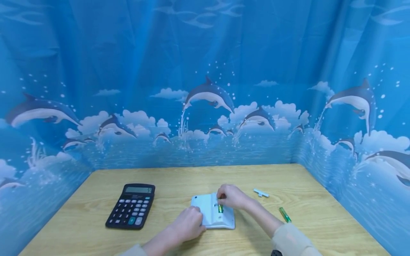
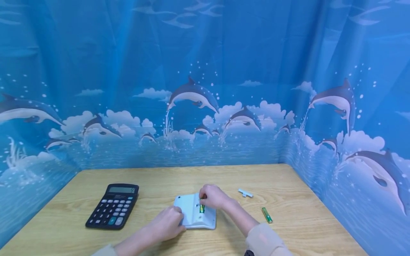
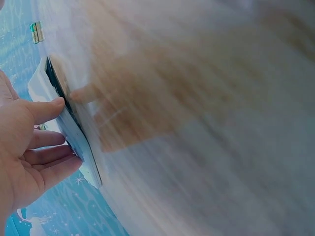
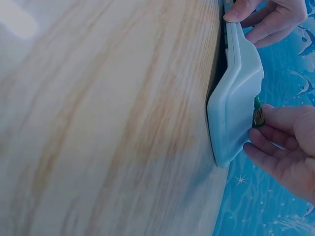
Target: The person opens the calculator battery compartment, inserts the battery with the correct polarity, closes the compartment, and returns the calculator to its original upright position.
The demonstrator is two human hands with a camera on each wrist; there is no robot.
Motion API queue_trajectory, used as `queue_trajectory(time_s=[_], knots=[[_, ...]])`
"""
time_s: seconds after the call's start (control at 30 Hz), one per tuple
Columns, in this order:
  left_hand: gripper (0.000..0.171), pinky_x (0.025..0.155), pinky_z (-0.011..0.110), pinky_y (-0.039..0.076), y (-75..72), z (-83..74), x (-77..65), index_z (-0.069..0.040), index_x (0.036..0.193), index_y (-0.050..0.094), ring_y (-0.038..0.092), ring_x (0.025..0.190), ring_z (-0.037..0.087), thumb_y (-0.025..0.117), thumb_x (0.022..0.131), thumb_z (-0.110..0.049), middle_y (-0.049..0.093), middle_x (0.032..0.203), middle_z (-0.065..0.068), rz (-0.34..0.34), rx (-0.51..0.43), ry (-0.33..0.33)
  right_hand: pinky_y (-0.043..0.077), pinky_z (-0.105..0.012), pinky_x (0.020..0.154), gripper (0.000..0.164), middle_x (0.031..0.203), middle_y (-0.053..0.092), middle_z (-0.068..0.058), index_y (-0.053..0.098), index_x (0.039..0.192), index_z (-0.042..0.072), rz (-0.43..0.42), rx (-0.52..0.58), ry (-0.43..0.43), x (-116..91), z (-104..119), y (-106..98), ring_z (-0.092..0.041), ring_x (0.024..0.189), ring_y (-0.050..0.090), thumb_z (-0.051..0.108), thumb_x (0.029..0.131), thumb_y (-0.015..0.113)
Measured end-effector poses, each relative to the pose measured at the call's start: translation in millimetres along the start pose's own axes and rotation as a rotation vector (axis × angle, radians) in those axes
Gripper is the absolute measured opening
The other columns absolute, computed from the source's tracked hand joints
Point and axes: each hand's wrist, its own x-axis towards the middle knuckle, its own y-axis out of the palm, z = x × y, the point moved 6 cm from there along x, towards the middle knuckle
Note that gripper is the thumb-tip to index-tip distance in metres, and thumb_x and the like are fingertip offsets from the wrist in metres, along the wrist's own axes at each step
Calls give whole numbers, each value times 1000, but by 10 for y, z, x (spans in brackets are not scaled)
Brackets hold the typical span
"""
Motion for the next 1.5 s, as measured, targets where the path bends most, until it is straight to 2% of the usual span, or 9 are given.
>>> queue_trajectory(time_s=[0.23,0.47,0.97,1.23,1.5], knots=[[25,48,19,38,21,1,-10,-7,64,64,41,54,6,78,69,-26,48,61,-1,1,-37,-13,47,-22,65,9,83,59,3,69,90,4,17,36,13,-24,-34,14,-8,74,55,6,82,68],[26,49,20,40,3,-6,5,-7,62,63,44,56,8,79,67,-27,49,61,0,-14,-13,-16,48,-24,66,8,85,59,2,71,90,4,9,33,-9,-25,-28,-3,-13,78,57,4,83,67],[25,48,19,39,-21,-8,-1,-6,64,63,42,55,7,79,68,-26,49,61,-1,-13,-27,-13,47,-22,66,15,82,56,3,71,95,2,23,15,-28,-32,-44,12,-10,75,54,3,81,68],[26,49,19,39,-9,-8,-8,-7,64,63,42,55,7,79,68,-26,48,61,-1,-11,-34,-9,45,-21,63,15,81,55,3,72,95,2,35,-48,-69,-52,-7,15,-7,73,51,5,81,68],[24,49,18,40,-9,-7,5,-6,66,65,44,55,6,80,68,-25,51,61,0,-4,-43,-16,48,-22,66,19,85,59,-3,71,99,0,29,-97,-67,-73,16,15,-14,78,56,4,81,67]])
